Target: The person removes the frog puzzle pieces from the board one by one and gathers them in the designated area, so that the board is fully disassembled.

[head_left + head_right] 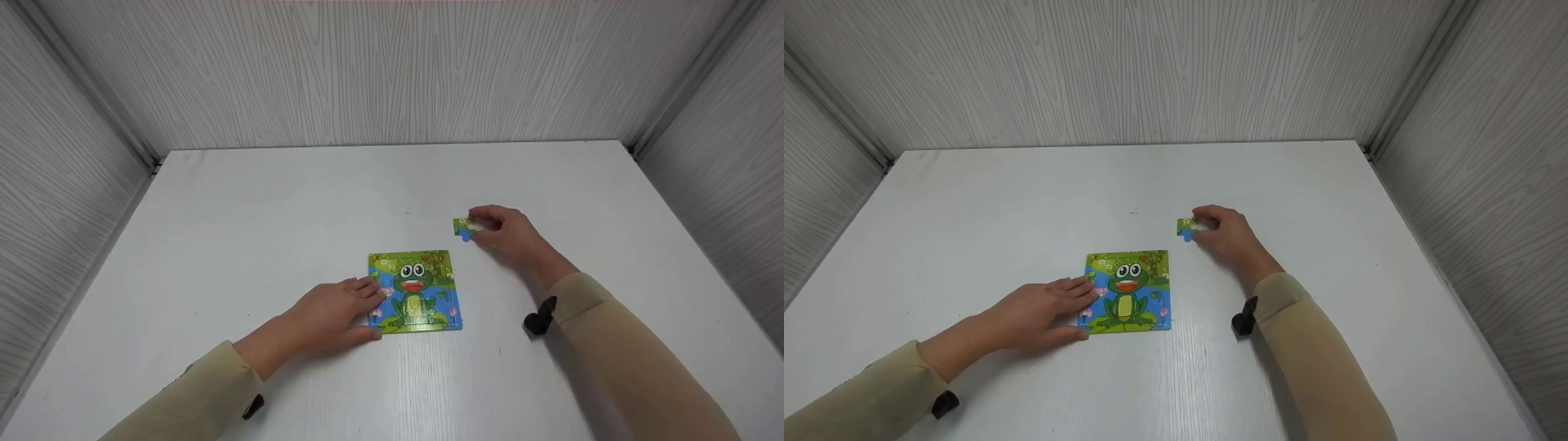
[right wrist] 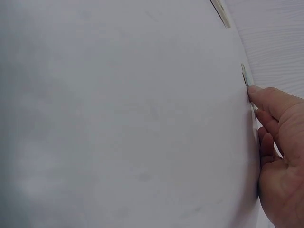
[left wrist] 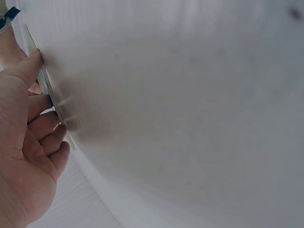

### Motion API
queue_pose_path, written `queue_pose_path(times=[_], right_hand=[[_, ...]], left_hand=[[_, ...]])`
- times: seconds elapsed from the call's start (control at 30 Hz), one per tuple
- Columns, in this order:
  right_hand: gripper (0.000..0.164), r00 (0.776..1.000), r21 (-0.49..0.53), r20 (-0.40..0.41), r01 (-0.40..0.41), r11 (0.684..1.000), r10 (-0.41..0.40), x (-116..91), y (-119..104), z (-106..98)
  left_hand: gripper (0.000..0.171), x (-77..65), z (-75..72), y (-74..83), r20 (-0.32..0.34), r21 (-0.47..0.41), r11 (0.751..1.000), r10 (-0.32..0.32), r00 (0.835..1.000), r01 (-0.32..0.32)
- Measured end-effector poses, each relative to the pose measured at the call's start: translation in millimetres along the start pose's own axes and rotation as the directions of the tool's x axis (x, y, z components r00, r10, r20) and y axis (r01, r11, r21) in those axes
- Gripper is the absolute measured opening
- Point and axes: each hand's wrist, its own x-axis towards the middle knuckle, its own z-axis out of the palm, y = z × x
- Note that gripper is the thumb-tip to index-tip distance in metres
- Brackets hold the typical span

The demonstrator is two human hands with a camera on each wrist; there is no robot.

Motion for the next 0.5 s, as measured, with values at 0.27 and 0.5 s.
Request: queue_pose_path(times=[0.27,0.5], right_hand=[[0.052,1.000,0.024,-0.001,0.014,1.000,-0.014,3.1,-3.5,-1.2],[0.049,1.000,0.048,-0.018,0.021,0.999,-0.020,3.6,-8.0,-3.1]], left_hand=[[0.074,0.1,-2.2,0.3,0.020,0.011,1.000,-0.021,1.000,0.021],[0.074,0.2,-2.8,1.9,0.030,0.008,1.000,-0.024,0.999,0.024]])
